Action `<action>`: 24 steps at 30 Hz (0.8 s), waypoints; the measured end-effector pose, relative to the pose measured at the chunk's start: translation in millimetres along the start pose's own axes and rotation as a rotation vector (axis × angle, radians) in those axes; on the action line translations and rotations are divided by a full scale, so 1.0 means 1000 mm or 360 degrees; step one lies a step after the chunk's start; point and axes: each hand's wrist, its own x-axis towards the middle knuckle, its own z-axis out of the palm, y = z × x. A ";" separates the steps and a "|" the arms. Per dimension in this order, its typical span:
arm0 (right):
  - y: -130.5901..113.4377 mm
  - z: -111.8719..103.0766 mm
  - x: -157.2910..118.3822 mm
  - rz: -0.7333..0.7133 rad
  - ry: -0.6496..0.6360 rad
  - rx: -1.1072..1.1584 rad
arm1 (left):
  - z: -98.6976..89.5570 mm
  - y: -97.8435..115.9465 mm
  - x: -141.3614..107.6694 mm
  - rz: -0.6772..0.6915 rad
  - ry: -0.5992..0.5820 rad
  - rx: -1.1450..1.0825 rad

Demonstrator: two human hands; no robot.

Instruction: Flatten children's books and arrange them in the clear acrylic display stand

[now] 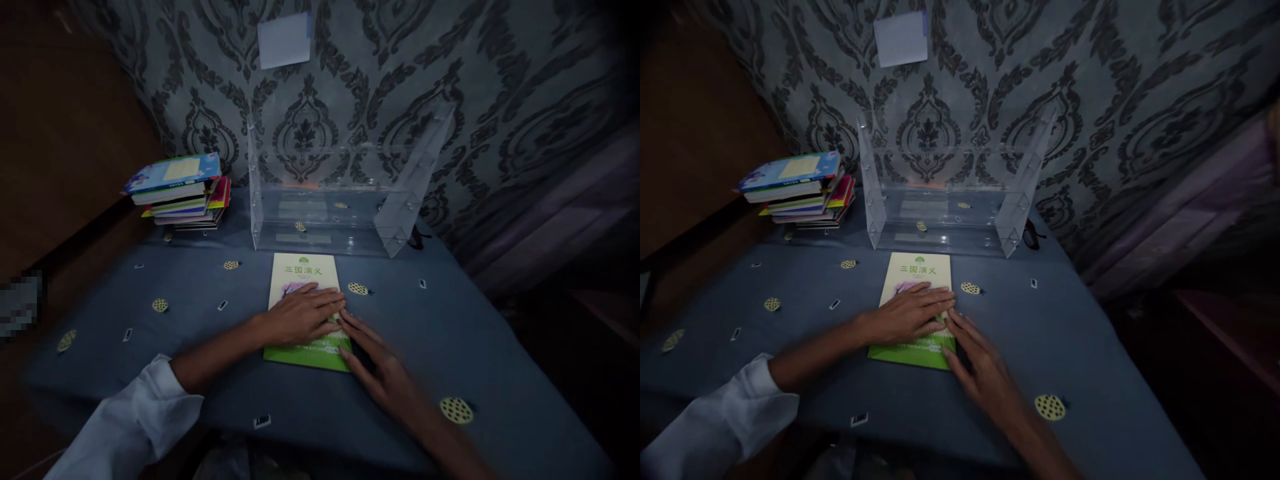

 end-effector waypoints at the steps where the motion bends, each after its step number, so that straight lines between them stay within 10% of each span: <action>1: 0.001 0.000 0.000 -0.0006 0.0006 0.0002 | 0.001 0.000 0.000 -0.0001 0.0005 0.0006; 24: -0.004 -0.004 0.001 0.0014 -0.0027 -0.0029 | -0.004 -0.022 0.021 0.0045 0.0055 0.0103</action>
